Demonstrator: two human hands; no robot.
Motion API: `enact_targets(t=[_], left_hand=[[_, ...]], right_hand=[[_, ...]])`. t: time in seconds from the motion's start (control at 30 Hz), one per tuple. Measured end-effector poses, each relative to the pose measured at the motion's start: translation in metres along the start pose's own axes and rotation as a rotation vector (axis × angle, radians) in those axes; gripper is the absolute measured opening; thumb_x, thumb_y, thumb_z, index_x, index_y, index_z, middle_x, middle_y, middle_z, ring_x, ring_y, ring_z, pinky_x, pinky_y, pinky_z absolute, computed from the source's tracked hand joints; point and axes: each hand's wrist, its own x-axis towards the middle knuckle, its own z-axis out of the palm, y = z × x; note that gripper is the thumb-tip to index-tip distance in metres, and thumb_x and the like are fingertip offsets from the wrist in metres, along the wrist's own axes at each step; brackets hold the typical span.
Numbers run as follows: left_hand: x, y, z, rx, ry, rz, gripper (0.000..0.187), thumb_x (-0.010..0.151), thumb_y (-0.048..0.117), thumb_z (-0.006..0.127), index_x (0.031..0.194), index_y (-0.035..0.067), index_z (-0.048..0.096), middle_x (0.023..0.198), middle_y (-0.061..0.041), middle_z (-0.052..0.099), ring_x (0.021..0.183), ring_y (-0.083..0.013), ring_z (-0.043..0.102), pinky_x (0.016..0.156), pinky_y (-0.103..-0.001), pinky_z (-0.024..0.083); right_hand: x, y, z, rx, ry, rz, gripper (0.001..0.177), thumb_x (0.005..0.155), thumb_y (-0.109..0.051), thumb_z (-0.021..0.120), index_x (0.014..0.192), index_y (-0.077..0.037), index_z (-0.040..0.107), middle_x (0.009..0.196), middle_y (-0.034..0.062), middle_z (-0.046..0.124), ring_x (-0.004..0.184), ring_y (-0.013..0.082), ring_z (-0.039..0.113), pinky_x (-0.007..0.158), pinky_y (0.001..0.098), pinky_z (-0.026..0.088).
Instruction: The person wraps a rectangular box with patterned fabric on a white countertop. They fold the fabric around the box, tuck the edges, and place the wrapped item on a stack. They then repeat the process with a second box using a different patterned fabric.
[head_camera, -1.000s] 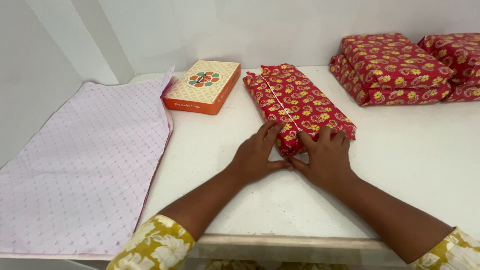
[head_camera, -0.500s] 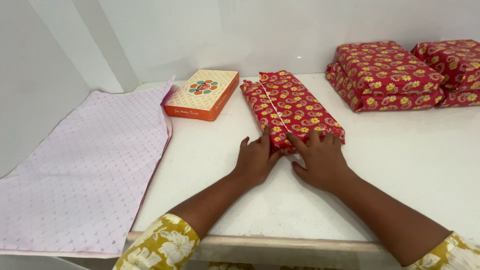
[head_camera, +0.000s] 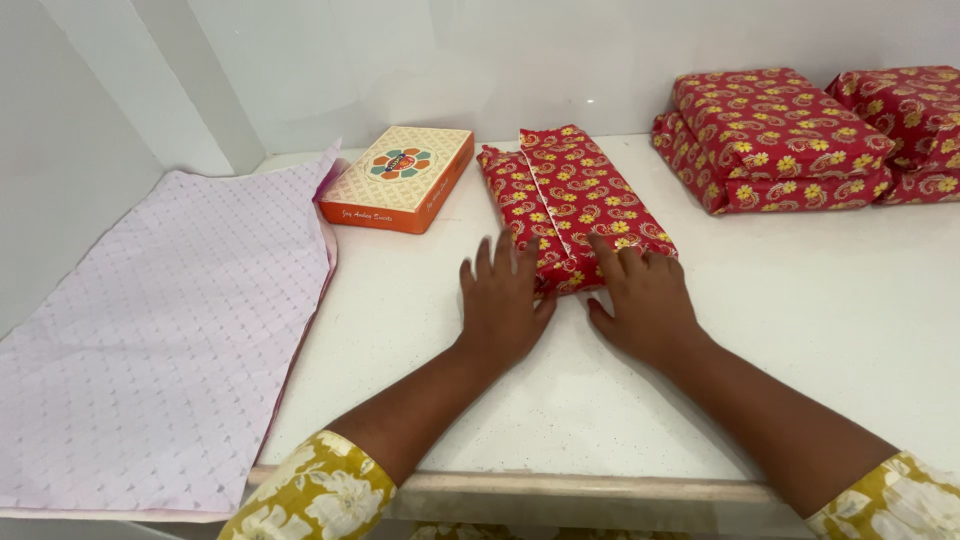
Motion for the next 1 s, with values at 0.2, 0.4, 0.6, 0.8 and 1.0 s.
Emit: enact_targets(t=[0.2,0.4,0.6,0.8,1.0], left_hand=[[0.011,-0.003,0.019,-0.663,-0.242,0.198,0.076,0.085,0.032,0.078,0.147,0.004,0.045,0.133,-0.019,0.064,0.111,-0.0338,0.064,0.096,-0.045,0.049],[0.033,-0.018,0.037,-0.822,-0.343,0.080,0.061,0.095,0.026,0.074,0.148,0.009,0.050,0.096,-0.013,0.076,0.092,-0.0302,0.071,0.083,-0.042,0.054],[0.022,-0.013,0.034,-0.676,-0.152,0.010,0.067,0.088,0.039,0.077,0.144,0.010,0.053,0.134,-0.013,0.064,0.126,-0.0296,0.058,0.101,-0.052,0.047],[0.010,-0.002,0.030,-0.544,-0.225,-0.215,0.102,0.075,0.060,0.082,0.148,0.000,0.045,0.149,-0.029,0.042,0.140,-0.0427,0.037,0.106,-0.056,0.032],[0.016,-0.010,0.038,-0.597,-0.101,0.515,0.041,0.099,0.030,0.070,0.134,0.009,0.064,0.139,-0.008,0.065,0.132,-0.0251,0.059,0.117,-0.052,0.041]], right_hand=[[0.000,0.017,-0.004,0.001,0.094,-0.084,0.060,0.070,-0.030,0.081,0.121,-0.008,0.061,0.116,0.0091,0.068,0.116,0.0327,0.061,0.099,0.0508,0.044],[-0.001,0.035,0.000,0.151,0.153,-0.233,0.054,0.081,-0.030,0.078,0.126,-0.003,0.063,0.122,0.0155,0.066,0.116,0.0335,0.061,0.097,0.0454,0.050],[0.003,0.053,-0.003,0.170,0.205,-0.358,0.043,0.085,-0.028,0.077,0.122,-0.009,0.068,0.121,0.0100,0.069,0.114,0.0305,0.064,0.099,0.0454,0.051],[0.004,0.060,-0.002,0.272,0.164,-0.335,0.040,0.085,-0.026,0.078,0.120,-0.009,0.071,0.122,0.0109,0.069,0.112,0.0306,0.066,0.094,0.0428,0.054],[0.010,0.078,-0.003,0.471,-0.001,-0.212,0.046,0.079,-0.025,0.079,0.123,-0.013,0.072,0.124,0.0086,0.071,0.107,0.0262,0.069,0.087,0.0375,0.059]])
